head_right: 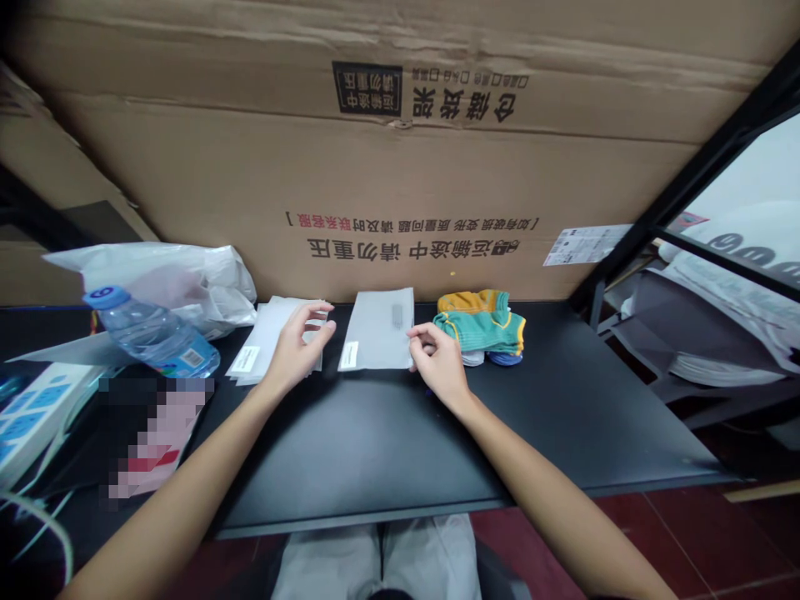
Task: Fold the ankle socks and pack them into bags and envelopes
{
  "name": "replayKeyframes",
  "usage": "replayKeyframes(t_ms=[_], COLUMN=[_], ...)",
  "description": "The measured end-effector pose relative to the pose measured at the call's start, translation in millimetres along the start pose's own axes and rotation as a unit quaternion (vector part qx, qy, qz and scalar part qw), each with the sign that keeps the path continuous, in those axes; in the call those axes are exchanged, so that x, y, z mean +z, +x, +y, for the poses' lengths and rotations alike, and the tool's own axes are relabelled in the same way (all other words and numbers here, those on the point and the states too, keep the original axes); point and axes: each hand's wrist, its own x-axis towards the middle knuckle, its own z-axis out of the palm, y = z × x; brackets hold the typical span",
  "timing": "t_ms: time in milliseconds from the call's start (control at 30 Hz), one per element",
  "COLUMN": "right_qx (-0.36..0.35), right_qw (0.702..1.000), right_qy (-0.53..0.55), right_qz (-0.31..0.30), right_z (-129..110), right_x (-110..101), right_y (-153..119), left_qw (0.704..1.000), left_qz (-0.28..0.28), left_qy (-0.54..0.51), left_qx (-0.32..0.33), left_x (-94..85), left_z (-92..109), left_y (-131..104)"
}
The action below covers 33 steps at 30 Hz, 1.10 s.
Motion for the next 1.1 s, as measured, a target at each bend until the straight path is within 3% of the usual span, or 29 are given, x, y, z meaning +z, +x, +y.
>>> replayKeyframes(t_ms=[67,167,233,400,533,700,967,1100], right_qx=[0.02,0.039,0.038,0.0,-0.038,-0.126,-0.203,-0.188], right_qw=[0.999,0.997,0.996,0.995,0.992,0.977,0.97,0.976], right_qy=[0.009,0.039,0.055,0.052,0.03,-0.006,-0.055,-0.091], right_qz=[-0.025,-0.05,-0.065,-0.087,-0.118,-0.173,-0.124,-0.059], right_z=[0,-4,-7,-10,-8,-4,-1,1], right_x=[3,8,11,14,12,11,3,-11], right_y=[-1,-3,-5,-9,-11,-15,-8,4], left_qw=[0.991,0.947,0.926,0.932,0.95,0.95,0.95,0.961], left_qz=[-0.081,-0.218,-0.243,-0.188,-0.155,-0.145,-0.111,-0.021], left_qy=[0.06,0.131,0.164,0.169,0.127,0.116,0.09,0.054], left_qx=[0.083,0.197,0.238,0.258,0.238,0.252,0.278,0.27], left_x=[0.1,7.2,15.8,29.8,26.5,25.6,24.5,12.5], left_z=[7,25,35,39,34,34,39,45], left_y=[-5,-15,-21,-28,-25,-25,-25,-17])
